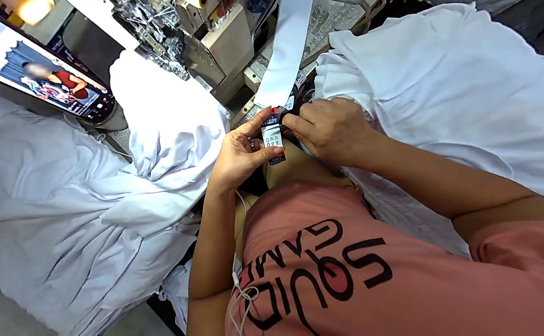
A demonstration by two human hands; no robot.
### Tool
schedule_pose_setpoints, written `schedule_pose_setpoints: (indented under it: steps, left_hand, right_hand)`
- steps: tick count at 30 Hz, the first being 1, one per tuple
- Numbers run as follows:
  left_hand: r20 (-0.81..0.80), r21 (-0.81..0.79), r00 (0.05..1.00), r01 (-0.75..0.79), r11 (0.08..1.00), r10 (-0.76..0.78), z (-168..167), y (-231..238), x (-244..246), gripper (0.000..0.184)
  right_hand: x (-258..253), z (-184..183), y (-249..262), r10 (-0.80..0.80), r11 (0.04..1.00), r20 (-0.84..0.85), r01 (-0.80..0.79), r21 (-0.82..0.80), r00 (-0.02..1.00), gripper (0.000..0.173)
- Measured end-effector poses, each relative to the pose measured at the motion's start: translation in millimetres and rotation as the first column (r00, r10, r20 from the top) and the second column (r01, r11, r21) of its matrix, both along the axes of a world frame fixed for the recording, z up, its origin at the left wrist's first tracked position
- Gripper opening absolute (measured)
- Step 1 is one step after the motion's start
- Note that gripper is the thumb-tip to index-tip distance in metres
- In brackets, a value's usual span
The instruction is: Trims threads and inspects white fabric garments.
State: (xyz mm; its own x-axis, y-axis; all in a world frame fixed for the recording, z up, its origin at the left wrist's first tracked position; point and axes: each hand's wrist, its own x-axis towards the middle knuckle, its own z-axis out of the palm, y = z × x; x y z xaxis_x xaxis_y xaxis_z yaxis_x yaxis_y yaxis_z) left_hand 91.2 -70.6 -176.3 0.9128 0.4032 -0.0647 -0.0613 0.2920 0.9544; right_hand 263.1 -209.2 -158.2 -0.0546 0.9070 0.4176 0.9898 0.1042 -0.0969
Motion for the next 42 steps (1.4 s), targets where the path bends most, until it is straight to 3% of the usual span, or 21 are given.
schedule_pose_setpoints:
  steps: [42]
  left_hand:
    - [-0.037, 0.034, 0.999, 0.026, 0.999, -0.025, -5.5, 0.3, -0.5, 0.075]
  right_hand:
    - [-3.4, -8.9, 2.0, 0.009, 0.999, 0.008, -0.008, -0.031, 1.0, 0.022]
